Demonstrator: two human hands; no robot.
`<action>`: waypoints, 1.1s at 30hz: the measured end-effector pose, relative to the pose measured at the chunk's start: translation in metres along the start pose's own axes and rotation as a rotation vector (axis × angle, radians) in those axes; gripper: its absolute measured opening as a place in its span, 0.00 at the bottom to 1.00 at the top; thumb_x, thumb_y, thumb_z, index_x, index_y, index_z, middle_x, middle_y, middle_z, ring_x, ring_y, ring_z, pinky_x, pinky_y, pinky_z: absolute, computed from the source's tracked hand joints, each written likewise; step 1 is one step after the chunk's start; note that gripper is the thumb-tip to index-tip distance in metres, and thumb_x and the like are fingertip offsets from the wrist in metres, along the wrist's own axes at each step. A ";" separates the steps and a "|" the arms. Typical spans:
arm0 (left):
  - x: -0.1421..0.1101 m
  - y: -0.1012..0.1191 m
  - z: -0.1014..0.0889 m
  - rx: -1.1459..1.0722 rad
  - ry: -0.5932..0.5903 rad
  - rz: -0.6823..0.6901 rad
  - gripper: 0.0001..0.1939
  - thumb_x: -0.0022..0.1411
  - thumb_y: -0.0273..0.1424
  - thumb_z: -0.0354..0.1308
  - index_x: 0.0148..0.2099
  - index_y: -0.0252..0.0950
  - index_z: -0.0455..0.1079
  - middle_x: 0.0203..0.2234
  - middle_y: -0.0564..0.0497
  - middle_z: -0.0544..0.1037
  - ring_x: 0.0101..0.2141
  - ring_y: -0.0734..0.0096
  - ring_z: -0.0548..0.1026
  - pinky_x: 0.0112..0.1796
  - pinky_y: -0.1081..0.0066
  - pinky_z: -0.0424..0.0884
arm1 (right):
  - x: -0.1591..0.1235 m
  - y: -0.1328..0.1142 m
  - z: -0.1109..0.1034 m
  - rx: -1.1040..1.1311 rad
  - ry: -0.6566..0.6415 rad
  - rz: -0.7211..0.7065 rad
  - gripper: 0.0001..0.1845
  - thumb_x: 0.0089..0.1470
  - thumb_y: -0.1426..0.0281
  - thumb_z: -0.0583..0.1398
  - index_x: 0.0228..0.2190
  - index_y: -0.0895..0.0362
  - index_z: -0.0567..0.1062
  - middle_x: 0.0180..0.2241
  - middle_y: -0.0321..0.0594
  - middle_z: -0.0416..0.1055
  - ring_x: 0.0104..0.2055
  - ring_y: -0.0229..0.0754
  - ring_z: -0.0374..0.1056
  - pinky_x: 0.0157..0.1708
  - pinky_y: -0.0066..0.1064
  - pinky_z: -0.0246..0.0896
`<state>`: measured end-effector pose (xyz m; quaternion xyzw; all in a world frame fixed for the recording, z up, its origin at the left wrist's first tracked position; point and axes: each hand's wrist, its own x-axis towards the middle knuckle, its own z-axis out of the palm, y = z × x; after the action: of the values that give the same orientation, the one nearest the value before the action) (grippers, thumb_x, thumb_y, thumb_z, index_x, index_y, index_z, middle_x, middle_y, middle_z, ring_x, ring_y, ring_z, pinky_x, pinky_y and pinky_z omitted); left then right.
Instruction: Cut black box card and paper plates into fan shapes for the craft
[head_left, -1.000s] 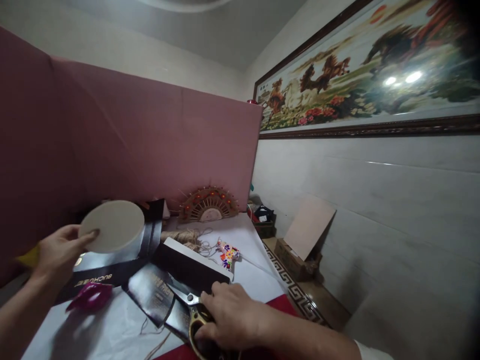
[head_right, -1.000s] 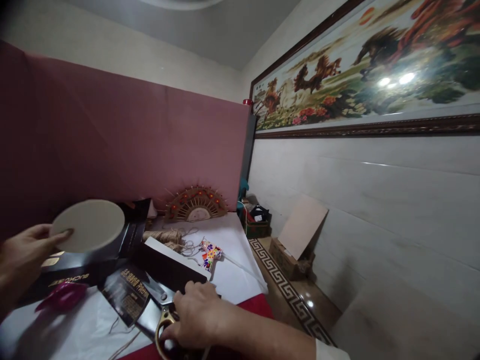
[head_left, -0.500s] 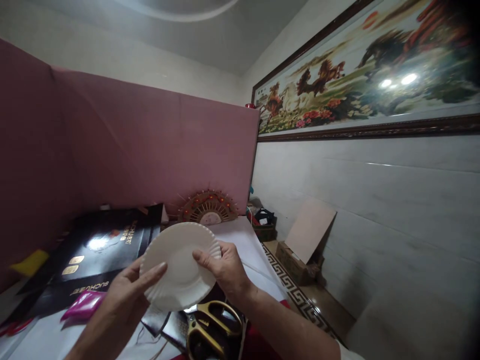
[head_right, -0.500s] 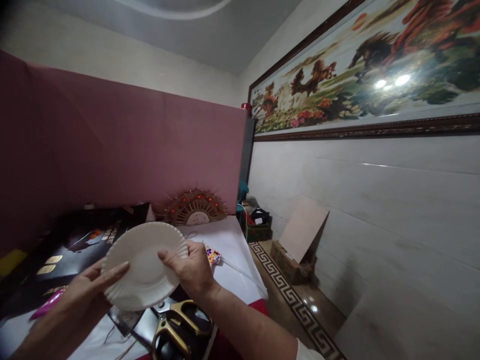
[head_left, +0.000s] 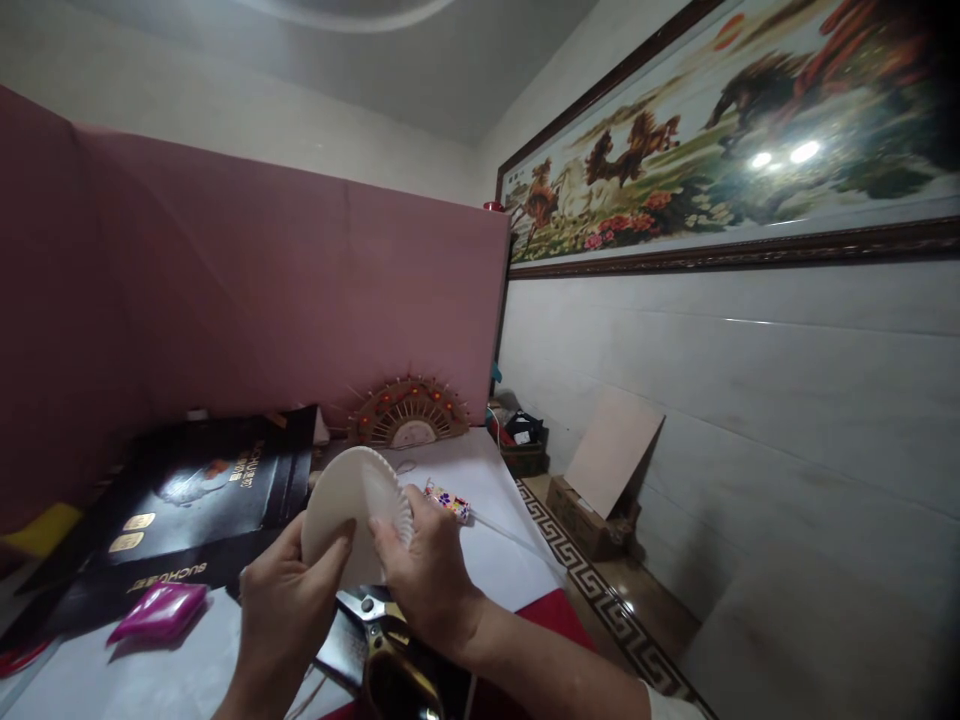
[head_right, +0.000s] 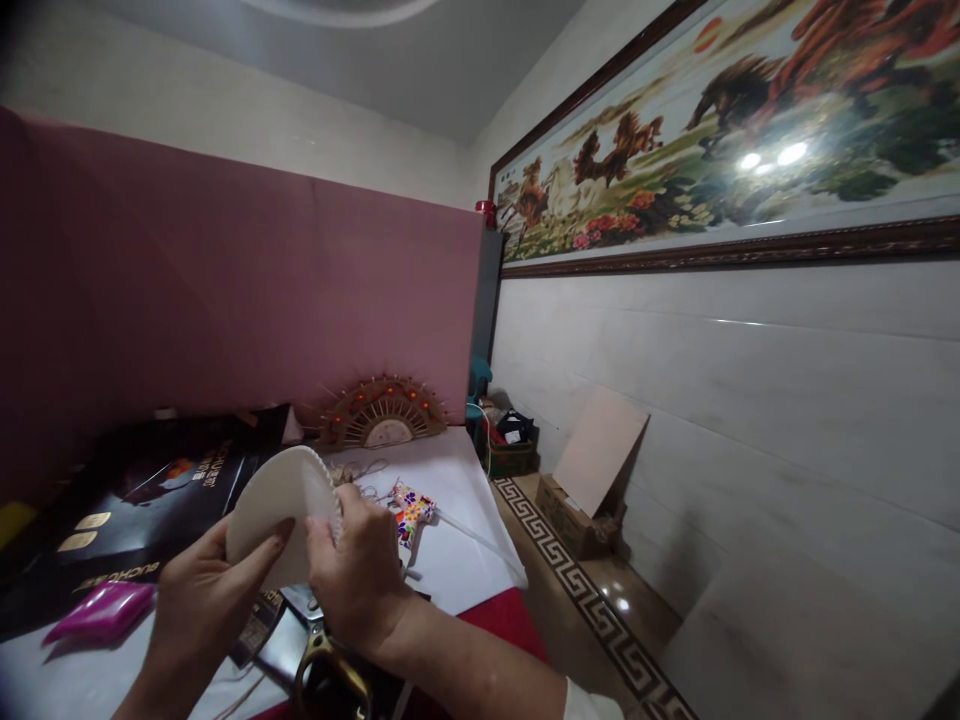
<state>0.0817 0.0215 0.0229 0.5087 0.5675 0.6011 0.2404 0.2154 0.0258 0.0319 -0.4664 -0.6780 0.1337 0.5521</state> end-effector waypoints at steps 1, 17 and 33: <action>-0.001 0.000 0.000 0.058 0.019 0.044 0.19 0.46 0.46 0.63 0.34 0.36 0.75 0.18 0.54 0.75 0.22 0.66 0.69 0.22 0.71 0.64 | -0.001 0.000 0.001 -0.001 -0.001 0.001 0.02 0.50 0.72 0.58 0.28 0.58 0.72 0.23 0.38 0.70 0.24 0.39 0.63 0.26 0.28 0.53; -0.015 -0.011 0.010 0.197 -0.159 0.462 0.32 0.59 0.37 0.53 0.64 0.31 0.60 0.63 0.36 0.64 0.62 0.53 0.61 0.57 0.55 0.61 | 0.004 -0.001 0.009 0.697 -0.124 0.310 0.27 0.47 0.54 0.66 0.41 0.62 0.77 0.35 0.45 0.77 0.35 0.44 0.71 0.37 0.32 0.67; 0.000 0.030 -0.006 -0.790 -0.445 -0.447 0.25 0.35 0.30 0.75 0.41 0.37 0.79 0.31 0.44 0.83 0.35 0.51 0.80 0.32 0.65 0.76 | 0.009 -0.003 -0.025 0.891 -0.756 0.228 0.30 0.43 0.52 0.68 0.44 0.57 0.75 0.36 0.38 0.72 0.35 0.39 0.67 0.42 0.30 0.62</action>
<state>0.0854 0.0117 0.0514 0.3609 0.3269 0.5806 0.6525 0.2365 0.0224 0.0484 -0.1796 -0.6518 0.6205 0.3973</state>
